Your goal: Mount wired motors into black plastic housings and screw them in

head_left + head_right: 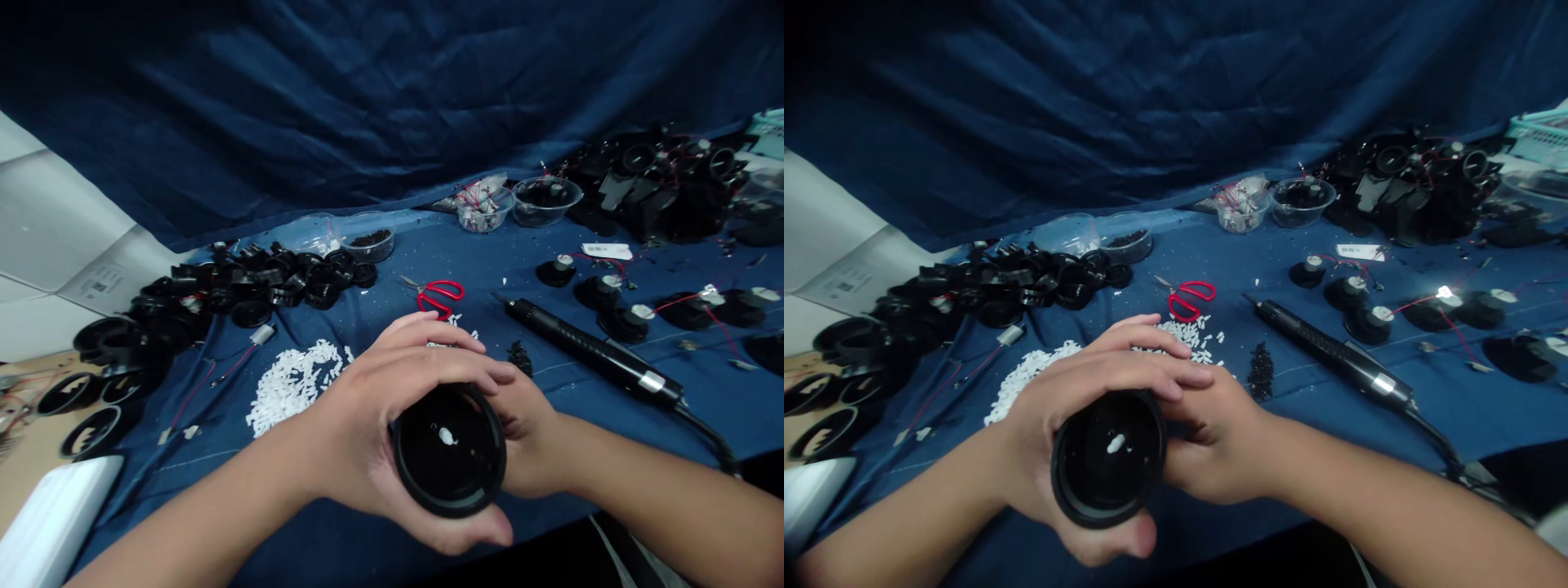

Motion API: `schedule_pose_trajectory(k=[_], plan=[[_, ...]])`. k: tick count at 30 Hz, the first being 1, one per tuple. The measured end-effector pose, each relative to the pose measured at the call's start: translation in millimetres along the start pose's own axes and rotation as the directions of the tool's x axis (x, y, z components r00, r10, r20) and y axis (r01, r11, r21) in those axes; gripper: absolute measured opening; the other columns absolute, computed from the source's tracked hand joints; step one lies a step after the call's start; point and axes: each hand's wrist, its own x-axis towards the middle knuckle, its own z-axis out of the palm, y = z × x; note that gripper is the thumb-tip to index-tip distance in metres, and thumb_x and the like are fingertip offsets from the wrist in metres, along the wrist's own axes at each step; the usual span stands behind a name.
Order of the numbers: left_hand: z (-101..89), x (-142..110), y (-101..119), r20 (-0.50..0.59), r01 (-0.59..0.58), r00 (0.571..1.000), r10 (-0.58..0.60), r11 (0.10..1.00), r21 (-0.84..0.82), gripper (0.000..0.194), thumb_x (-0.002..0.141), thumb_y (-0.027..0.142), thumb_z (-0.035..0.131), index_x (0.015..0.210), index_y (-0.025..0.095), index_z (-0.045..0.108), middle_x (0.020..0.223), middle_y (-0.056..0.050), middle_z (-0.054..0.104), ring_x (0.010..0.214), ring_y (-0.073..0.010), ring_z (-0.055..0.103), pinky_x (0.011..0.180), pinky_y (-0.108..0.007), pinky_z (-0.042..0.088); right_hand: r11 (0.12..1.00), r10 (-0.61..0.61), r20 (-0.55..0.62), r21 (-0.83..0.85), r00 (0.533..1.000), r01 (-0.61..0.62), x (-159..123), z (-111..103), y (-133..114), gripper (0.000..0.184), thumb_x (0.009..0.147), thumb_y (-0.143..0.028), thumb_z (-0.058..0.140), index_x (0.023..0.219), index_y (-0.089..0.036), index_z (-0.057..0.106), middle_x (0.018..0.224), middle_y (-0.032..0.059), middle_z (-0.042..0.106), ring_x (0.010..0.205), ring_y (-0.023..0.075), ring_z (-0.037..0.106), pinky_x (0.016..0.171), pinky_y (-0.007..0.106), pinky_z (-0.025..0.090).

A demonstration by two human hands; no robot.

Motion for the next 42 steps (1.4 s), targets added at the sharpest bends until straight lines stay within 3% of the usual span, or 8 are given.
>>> schedule_pose_trajectory(k=[3,7,16,20,24,33,39,42], plan=[[0.3,-1.1,-0.5,-0.021,0.019,1.000,-0.019,1.000,0.007,0.072,0.061,0.048,0.097,0.121,0.021,0.067,0.119,-0.007,0.081,0.117,-0.0281,0.073,0.115,-0.043,0.051,0.999,0.017,-0.020,-0.031,1.000,-0.018,-2.9,1.5,3.0,0.010,0.090,-0.015,0.068,0.087,-0.023,0.062,0.081,-0.0028,0.068,0.082,0.0151,0.069,0.086,0.029,0.061],[3.2,-3.2,0.1,-0.082,0.080,0.994,-0.073,0.994,0.078,0.069,0.064,0.047,0.096,0.122,0.023,0.067,0.120,-0.005,0.081,0.114,-0.0268,0.074,0.115,-0.043,0.051,0.994,0.084,-0.095,-0.062,0.992,-0.090,-6.6,3.7,7.5,0.020,0.091,-0.021,0.071,0.075,-0.020,0.059,0.072,-0.0038,0.064,0.067,0.0110,0.062,0.065,0.022,0.054],[7.4,-4.4,5.2,-0.129,0.104,0.988,-0.084,0.983,0.152,0.062,0.068,0.046,0.094,0.119,0.024,0.065,0.116,-0.005,0.081,0.104,-0.0251,0.077,0.116,-0.045,0.051,0.992,0.115,-0.120,-0.038,0.986,-0.120,-11.3,4.5,8.5,0.023,0.092,-0.025,0.071,0.073,-0.019,0.059,0.068,-0.0032,0.059,0.062,0.0108,0.055,0.061,0.022,0.051],[6.3,-5.0,3.0,-0.123,0.099,0.989,-0.082,0.985,0.138,0.064,0.067,0.046,0.094,0.120,0.023,0.066,0.115,-0.004,0.081,0.103,-0.0236,0.077,0.115,-0.044,0.050,0.995,0.096,-0.102,-0.007,0.990,-0.097,-9.1,4.8,9.4,0.027,0.091,-0.020,0.068,0.069,-0.020,0.053,0.065,-0.0058,0.054,0.059,0.0086,0.051,0.063,0.020,0.050],[4.3,-4.8,2.4,-0.095,0.063,0.994,-0.052,0.990,0.122,0.064,0.067,0.047,0.094,0.120,0.023,0.066,0.114,-0.005,0.082,0.105,-0.0252,0.077,0.115,-0.045,0.051,0.996,0.087,-0.056,-0.031,0.995,-0.089,-9.6,3.3,9.7,0.024,0.089,-0.018,0.069,0.071,-0.020,0.054,0.068,-0.0055,0.057,0.064,0.0099,0.056,0.067,0.022,0.053],[-1.1,-6.7,2.3,0.007,-0.010,1.000,0.009,0.994,0.112,0.076,0.064,0.052,0.094,0.126,0.020,0.064,0.117,-0.009,0.081,0.115,-0.0277,0.075,0.117,-0.043,0.048,0.998,0.032,0.039,-0.049,0.999,-0.030,-4.4,-1.1,3.8,0.006,0.094,-0.017,0.066,0.096,-0.023,0.066,0.082,-0.0020,0.066,0.075,0.0153,0.065,0.076,0.030,0.059],[0.5,-7.6,-0.2,-0.002,-0.026,1.000,0.027,0.992,0.124,0.072,0.069,0.054,0.092,0.126,0.022,0.062,0.119,-0.007,0.081,0.114,-0.0272,0.075,0.118,-0.045,0.048,0.999,-0.016,0.004,-0.028,1.000,0.016,-7.6,1.5,8.7,0.007,0.091,-0.015,0.067,0.094,-0.021,0.066,0.089,-0.0007,0.070,0.091,0.0166,0.069,0.092,0.032,0.060],[1.1,-8.1,-2.2,-0.036,-0.004,0.999,0.010,0.986,0.164,0.074,0.070,0.053,0.094,0.128,0.024,0.060,0.125,-0.008,0.079,0.113,-0.0269,0.075,0.114,-0.045,0.050,0.996,0.064,-0.047,-0.065,0.997,-0.067,-8.6,1.4,9.6,0.004,0.090,-0.019,0.069,0.092,-0.021,0.065,0.094,0.0019,0.071,0.095,0.0186,0.070,0.089,0.033,0.060]])
